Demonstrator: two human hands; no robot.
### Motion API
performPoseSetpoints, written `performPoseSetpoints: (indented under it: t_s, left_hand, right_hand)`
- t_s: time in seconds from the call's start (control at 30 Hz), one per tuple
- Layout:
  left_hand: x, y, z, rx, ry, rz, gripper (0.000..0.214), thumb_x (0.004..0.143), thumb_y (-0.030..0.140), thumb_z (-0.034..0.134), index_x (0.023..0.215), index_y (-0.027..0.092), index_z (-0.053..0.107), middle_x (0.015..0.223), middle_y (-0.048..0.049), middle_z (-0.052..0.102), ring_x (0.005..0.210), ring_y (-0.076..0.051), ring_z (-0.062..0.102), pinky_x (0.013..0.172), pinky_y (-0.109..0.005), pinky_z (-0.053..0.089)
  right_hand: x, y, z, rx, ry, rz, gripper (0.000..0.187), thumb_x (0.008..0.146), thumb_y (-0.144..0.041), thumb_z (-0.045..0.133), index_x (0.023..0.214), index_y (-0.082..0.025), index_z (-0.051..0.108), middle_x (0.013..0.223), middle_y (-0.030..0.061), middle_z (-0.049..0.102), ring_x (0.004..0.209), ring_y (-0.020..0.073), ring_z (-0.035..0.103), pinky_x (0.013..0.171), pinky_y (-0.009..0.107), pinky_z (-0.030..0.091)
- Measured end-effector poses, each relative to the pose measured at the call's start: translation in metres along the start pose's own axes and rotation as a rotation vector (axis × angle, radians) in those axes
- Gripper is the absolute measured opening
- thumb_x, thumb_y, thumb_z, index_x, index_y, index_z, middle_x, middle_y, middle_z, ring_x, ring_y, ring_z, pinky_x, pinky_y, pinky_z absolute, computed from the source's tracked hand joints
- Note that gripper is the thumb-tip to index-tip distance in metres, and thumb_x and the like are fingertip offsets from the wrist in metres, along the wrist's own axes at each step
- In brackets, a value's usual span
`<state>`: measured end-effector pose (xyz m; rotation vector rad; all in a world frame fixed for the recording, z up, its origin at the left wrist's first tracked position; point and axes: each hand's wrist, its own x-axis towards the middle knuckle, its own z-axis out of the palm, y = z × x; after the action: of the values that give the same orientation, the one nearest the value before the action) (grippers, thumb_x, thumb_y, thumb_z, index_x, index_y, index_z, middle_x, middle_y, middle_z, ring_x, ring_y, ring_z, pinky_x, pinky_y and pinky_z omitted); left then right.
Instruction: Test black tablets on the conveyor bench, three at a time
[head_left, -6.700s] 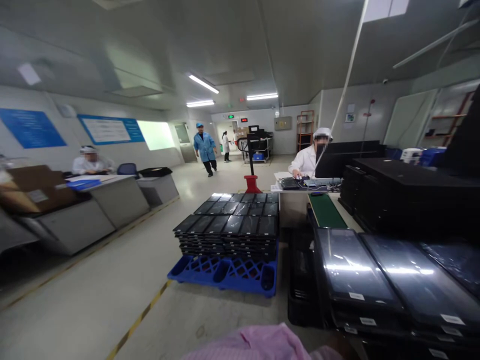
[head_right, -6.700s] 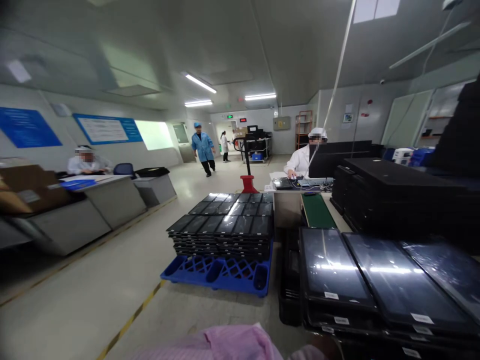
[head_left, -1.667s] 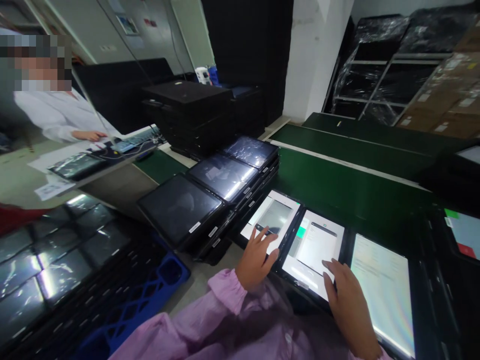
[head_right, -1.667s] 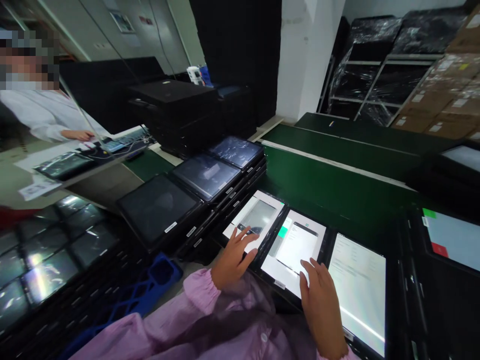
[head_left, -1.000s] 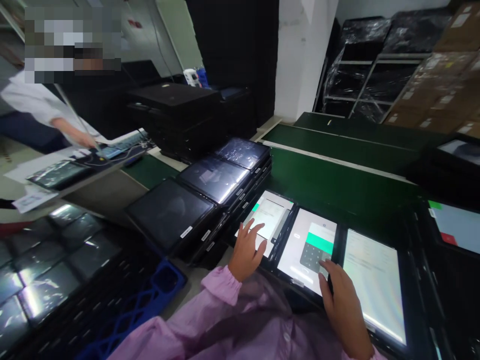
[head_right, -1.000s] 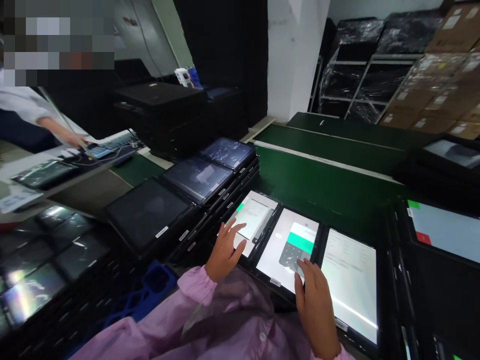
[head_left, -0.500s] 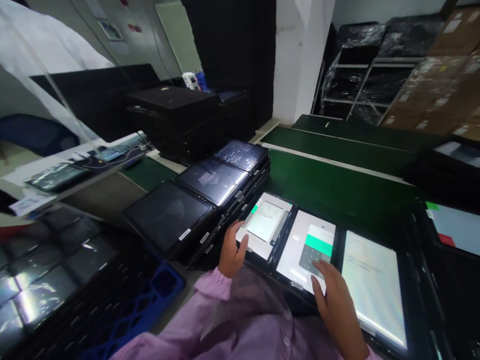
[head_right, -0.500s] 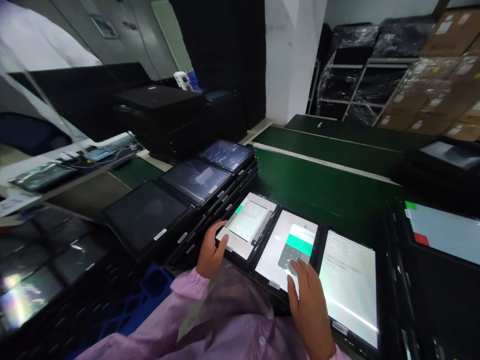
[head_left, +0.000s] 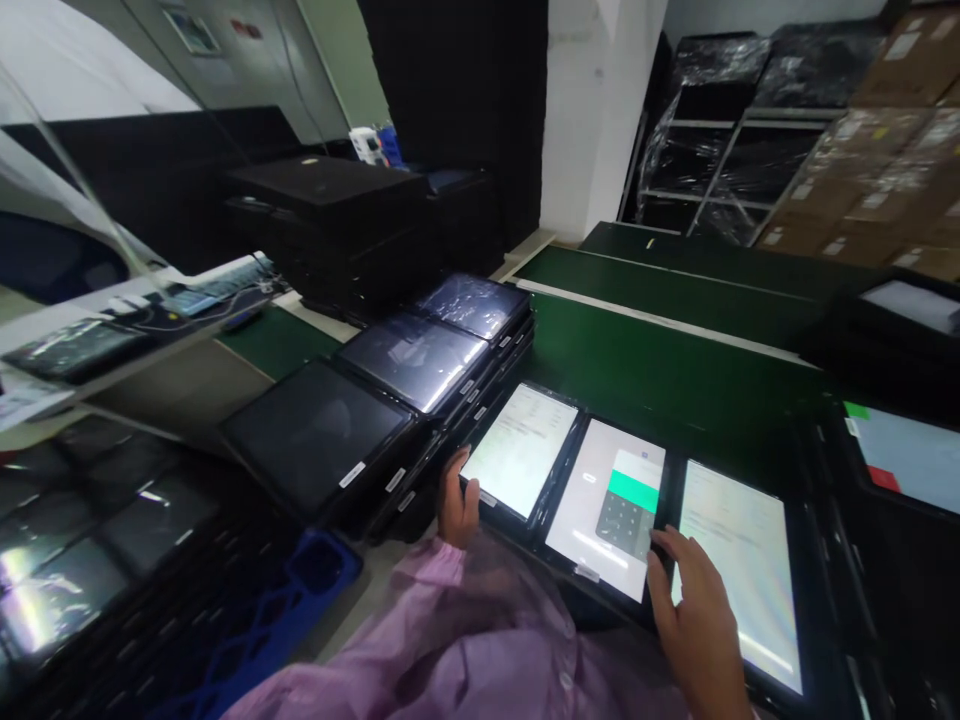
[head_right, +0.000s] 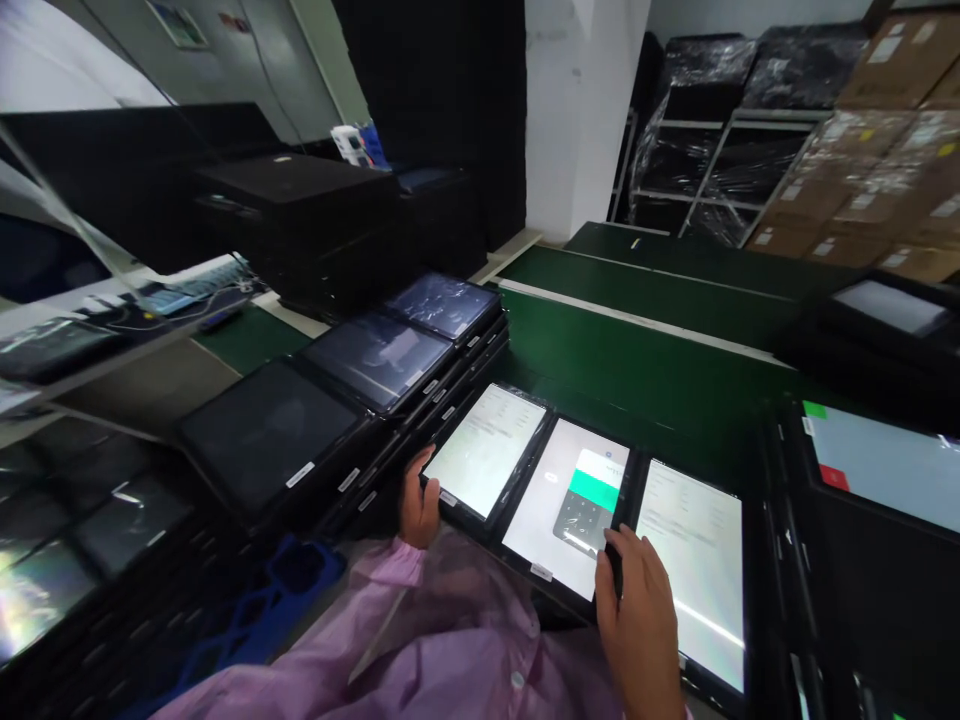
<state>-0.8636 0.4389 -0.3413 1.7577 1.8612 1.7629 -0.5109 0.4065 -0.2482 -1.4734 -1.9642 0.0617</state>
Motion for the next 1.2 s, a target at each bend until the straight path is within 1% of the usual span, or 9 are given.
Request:
performPoseSetpoints:
  t_s: [0.17, 0.3, 0.4, 0.5, 0.67, 0.73, 0.8, 0.93, 1.2]
  left_hand:
    - [0.002, 0.000, 0.000, 0.011, -0.008, 0.034, 0.046, 0.107, 0.034, 0.043, 0.152, 0.019, 0.046, 0.148, -0.0179, 0.056, 0.139, -0.029, 0.054, 0.117, -0.052, 0.044]
    - [0.003, 0.000, -0.001, 0.013, 0.007, 0.032, 0.046, 0.107, 0.037, 0.043, 0.149, 0.018, 0.048, 0.146, -0.0191, 0.056, 0.139, -0.030, 0.054, 0.117, -0.053, 0.044]
    - [0.003, 0.000, -0.001, 0.000, 0.019, 0.024, 0.045, 0.107, 0.037, 0.043, 0.149, 0.019, 0.049, 0.147, -0.0177, 0.056, 0.139, -0.029, 0.054, 0.118, -0.052, 0.043]
    - [0.003, 0.000, 0.000, -0.011, 0.026, 0.021, 0.046, 0.107, 0.037, 0.043, 0.150, 0.021, 0.048, 0.147, -0.0166, 0.057, 0.138, -0.030, 0.054, 0.118, -0.051, 0.043]
    - [0.002, -0.001, 0.001, 0.001, 0.036, 0.021, 0.046, 0.107, 0.037, 0.043, 0.149, 0.020, 0.048, 0.146, -0.0171, 0.057, 0.138, -0.029, 0.054, 0.117, -0.050, 0.043]
    - [0.001, -0.003, 0.002, 0.000, 0.038, 0.025, 0.046, 0.107, 0.038, 0.043, 0.149, 0.019, 0.048, 0.146, -0.0172, 0.057, 0.137, -0.029, 0.055, 0.117, -0.050, 0.044]
    - [0.000, -0.006, 0.002, -0.002, 0.039, 0.032, 0.047, 0.107, 0.039, 0.042, 0.149, 0.019, 0.047, 0.146, -0.0174, 0.056, 0.137, -0.030, 0.054, 0.116, -0.050, 0.044]
    - [0.000, -0.010, 0.002, -0.005, 0.030, 0.046, 0.048, 0.107, 0.040, 0.042, 0.150, 0.019, 0.046, 0.147, -0.0178, 0.054, 0.138, -0.031, 0.053, 0.116, -0.050, 0.044]
    - [-0.001, -0.008, 0.002, 0.015, 0.035, 0.057, 0.048, 0.107, 0.037, 0.043, 0.151, 0.020, 0.045, 0.146, -0.0175, 0.055, 0.137, -0.030, 0.055, 0.115, -0.050, 0.045]
  right_hand:
    - [0.009, -0.025, 0.031, 0.021, -0.052, -0.150, 0.036, 0.111, -0.041, 0.041, 0.133, -0.017, 0.056, 0.133, 0.0176, 0.062, 0.127, 0.0350, 0.058, 0.103, 0.058, 0.054]
    - [0.017, -0.049, 0.047, 0.083, -0.132, -0.234, 0.032, 0.110, -0.030, 0.044, 0.139, -0.018, 0.053, 0.136, 0.0144, 0.063, 0.131, 0.0316, 0.056, 0.111, 0.057, 0.051]
    - [0.016, -0.049, 0.042, 0.089, -0.148, -0.168, 0.035, 0.111, -0.034, 0.045, 0.143, -0.021, 0.051, 0.143, 0.0140, 0.059, 0.139, 0.0332, 0.051, 0.112, 0.059, 0.050]
    - [0.012, -0.037, 0.031, 0.094, -0.108, -0.115, 0.037, 0.111, -0.036, 0.045, 0.145, -0.022, 0.050, 0.146, 0.0146, 0.055, 0.141, 0.0336, 0.049, 0.112, 0.060, 0.050]
    - [0.010, -0.028, 0.024, 0.049, -0.028, -0.044, 0.032, 0.111, -0.035, 0.045, 0.136, -0.018, 0.055, 0.135, 0.0168, 0.062, 0.134, 0.0344, 0.054, 0.109, 0.061, 0.052]
    - [0.013, -0.037, 0.029, 0.038, -0.038, -0.068, 0.032, 0.110, -0.033, 0.045, 0.135, -0.017, 0.056, 0.134, 0.0173, 0.063, 0.132, 0.0350, 0.056, 0.108, 0.061, 0.052]
    - [0.016, -0.051, 0.034, 0.073, -0.101, -0.156, 0.032, 0.109, -0.029, 0.046, 0.138, -0.017, 0.055, 0.137, 0.0165, 0.063, 0.133, 0.0338, 0.057, 0.108, 0.058, 0.053]
    - [0.023, -0.071, 0.039, 0.176, -0.170, -0.271, 0.032, 0.108, -0.022, 0.044, 0.137, -0.017, 0.056, 0.135, 0.0127, 0.066, 0.132, 0.0274, 0.059, 0.111, 0.050, 0.054]
    - [0.016, -0.044, 0.030, 0.119, -0.101, -0.194, 0.030, 0.110, -0.026, 0.045, 0.136, -0.023, 0.059, 0.130, 0.0090, 0.068, 0.128, 0.0277, 0.062, 0.109, 0.051, 0.055]
